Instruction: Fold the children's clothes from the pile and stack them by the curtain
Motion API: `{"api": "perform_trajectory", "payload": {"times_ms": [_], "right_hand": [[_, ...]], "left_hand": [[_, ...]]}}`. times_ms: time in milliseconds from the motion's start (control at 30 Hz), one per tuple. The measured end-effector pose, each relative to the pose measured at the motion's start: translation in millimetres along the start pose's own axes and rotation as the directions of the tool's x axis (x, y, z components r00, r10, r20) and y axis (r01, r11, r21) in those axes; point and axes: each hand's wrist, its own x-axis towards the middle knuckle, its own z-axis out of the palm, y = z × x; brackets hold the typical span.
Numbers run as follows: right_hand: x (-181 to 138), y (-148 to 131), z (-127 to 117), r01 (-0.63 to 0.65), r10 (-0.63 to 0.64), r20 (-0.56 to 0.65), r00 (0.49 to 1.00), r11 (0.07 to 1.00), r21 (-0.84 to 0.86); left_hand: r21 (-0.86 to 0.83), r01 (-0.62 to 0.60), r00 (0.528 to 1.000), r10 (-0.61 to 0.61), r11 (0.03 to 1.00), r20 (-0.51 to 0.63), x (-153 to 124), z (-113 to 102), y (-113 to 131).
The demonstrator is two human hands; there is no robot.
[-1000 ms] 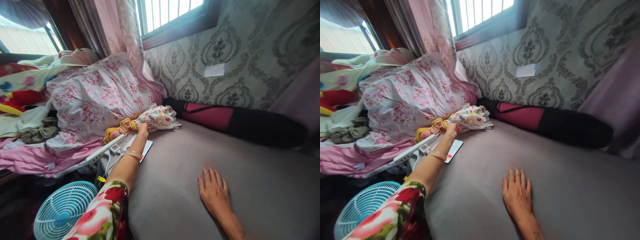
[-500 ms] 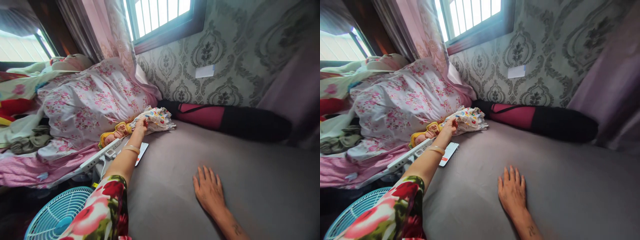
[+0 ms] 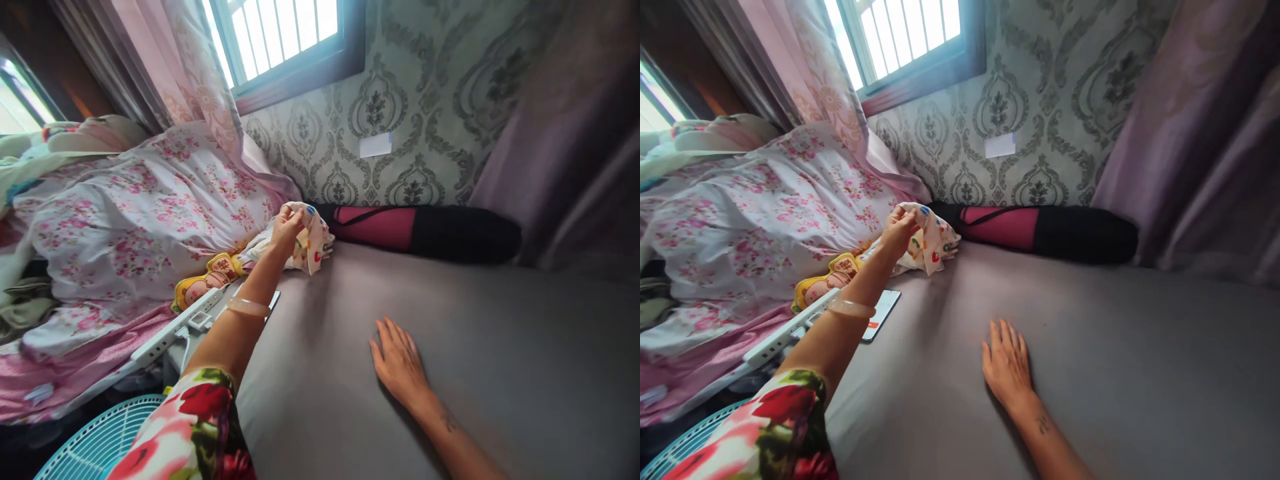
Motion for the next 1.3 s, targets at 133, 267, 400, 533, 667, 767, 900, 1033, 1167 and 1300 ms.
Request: {"api": "perform_trajectory", "payload": {"times_ms": [133, 267, 400, 533, 667, 767, 900, 1033, 1167, 1300], "right_hand": [[5, -7, -20, 0.060, -0.014, -0.170, 0.985, 0.961, 0.269], [6, -28, -63, 0.179, 0.013, -0.396, 0.918, 0.878, 0.443], [0, -43, -103, 0.228, 0.001, -0.457, 0.889, 0.866, 0.446], [-1, -41, -115, 0.220, -0.038, -0.465, 0.885, 0.913, 0.344], [9, -22, -113, 0.183, -0.012, -0.501, 0.865, 0.938, 0.293], [17, -4, -119, 0.145, 0.041, -0.545, 0.837, 0.945, 0.294], [19, 13, -148, 0.132, 0.100, -0.656, 0.748, 0.946, 0.295], [-1, 13, -191, 0.091, 0.128, -0.624, 0.771, 0.947, 0.308], [-28, 6, -228, 0.001, 0.260, -0.499, 0.827, 0.886, 0.463], [-34, 17, -237, -0.074, 0.318, -0.339, 0.886, 0.817, 0.572]], "left_hand": [[-0.060, -0.041, 0.980, 0.052, 0.997, 0.193, -24, 35, 9], [-0.110, 0.033, 0.963, -0.002, 0.993, 0.270, -50, 67, 13], [-0.140, 0.111, 0.940, -0.058, 0.984, 0.337, -80, 94, 10], [-0.188, 0.150, 0.912, -0.063, 0.971, 0.404, -111, 117, 2], [-0.216, 0.148, 0.899, -0.040, 0.965, 0.436, -136, 133, -4], [-0.216, 0.152, 0.893, -0.041, 0.965, 0.448, -148, 140, -4], [-0.211, 0.167, 0.907, -0.066, 0.963, 0.416, -154, 141, -3], [-0.200, 0.229, 0.892, -0.122, 0.953, 0.436, -155, 137, 6], [-0.188, 0.316, 0.855, -0.193, 0.930, 0.481, -159, 130, 23], [-0.121, 0.449, 0.784, -0.325, 0.886, 0.529, -162, 127, 22]]}}
